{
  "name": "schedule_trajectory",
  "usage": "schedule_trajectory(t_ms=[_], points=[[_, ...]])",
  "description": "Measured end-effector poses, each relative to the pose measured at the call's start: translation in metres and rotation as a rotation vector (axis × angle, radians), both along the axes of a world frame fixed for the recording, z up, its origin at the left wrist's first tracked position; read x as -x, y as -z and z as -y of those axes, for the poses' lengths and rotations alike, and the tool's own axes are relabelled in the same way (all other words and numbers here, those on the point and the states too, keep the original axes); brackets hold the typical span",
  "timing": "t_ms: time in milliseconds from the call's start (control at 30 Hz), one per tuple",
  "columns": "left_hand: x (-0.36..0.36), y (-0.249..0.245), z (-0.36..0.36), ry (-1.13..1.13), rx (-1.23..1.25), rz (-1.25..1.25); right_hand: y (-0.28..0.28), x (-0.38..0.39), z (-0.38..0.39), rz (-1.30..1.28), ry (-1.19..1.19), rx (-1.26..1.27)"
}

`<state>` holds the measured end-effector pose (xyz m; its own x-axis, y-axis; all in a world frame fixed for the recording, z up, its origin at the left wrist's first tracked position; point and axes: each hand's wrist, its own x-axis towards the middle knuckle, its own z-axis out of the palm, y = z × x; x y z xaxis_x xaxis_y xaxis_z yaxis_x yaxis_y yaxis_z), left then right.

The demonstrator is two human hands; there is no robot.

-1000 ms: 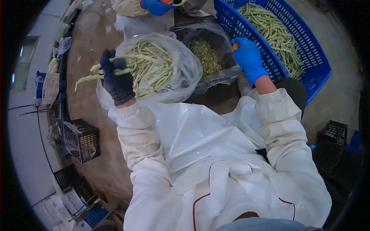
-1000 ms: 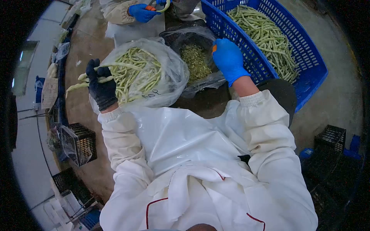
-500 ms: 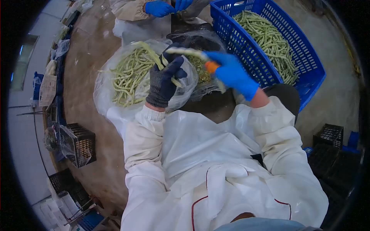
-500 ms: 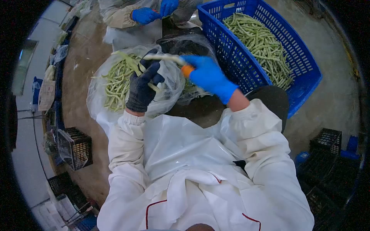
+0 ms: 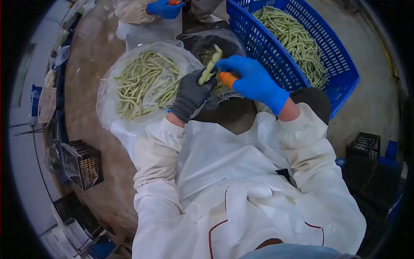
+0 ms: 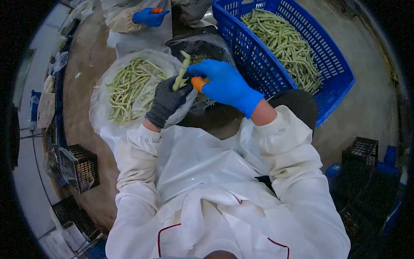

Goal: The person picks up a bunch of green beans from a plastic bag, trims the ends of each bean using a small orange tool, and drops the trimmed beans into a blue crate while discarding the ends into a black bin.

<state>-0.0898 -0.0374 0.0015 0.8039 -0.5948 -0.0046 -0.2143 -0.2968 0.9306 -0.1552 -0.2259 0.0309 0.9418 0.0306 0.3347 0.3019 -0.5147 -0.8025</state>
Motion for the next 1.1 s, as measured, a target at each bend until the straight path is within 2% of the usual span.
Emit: schedule_trajectory(t_ms=[67,100,300,400,500,600,700,800,900,933,1000,1100], points=[[-0.001,0.001,0.003,0.051,-0.178,0.403,0.008,-0.004,-0.004,0.032,-0.038,0.193],[0.002,-0.001,0.002,0.039,-0.191,0.282,0.014,-0.004,-0.005,0.067,-0.019,0.231],[0.000,-0.009,-0.003,0.080,-0.027,0.258,0.012,-0.005,-0.002,0.160,0.068,0.457],[-0.004,-0.003,-0.009,0.055,-0.008,0.148,0.010,-0.005,-0.001,0.031,0.072,0.268],[-0.002,-0.004,-0.008,0.021,0.042,0.282,0.010,-0.006,-0.006,0.057,0.040,0.219],[-0.003,0.003,-0.006,-0.020,-0.084,0.544,0.004,-0.003,-0.011,-0.028,0.122,0.219],[0.003,-0.011,-0.006,-0.045,0.115,0.296,0.013,-0.010,-0.007,-0.219,0.052,-0.344],[0.012,-0.017,-0.001,-0.166,0.335,-0.136,0.018,-0.011,-0.010,-0.310,-0.082,-0.791],[0.000,-0.020,-0.005,-0.186,0.537,-0.097,0.027,-0.018,-0.002,-0.336,0.002,-0.549],[-0.020,-0.006,-0.022,-0.123,0.328,0.168,0.029,-0.019,0.001,-0.365,0.122,-0.329],[-0.036,-0.010,-0.034,-0.058,1.067,-0.492,0.033,-0.019,0.007,-0.406,0.353,0.113],[-0.039,-0.015,-0.041,-0.021,1.077,-0.508,0.058,-0.026,0.017,-0.070,0.449,0.295]])
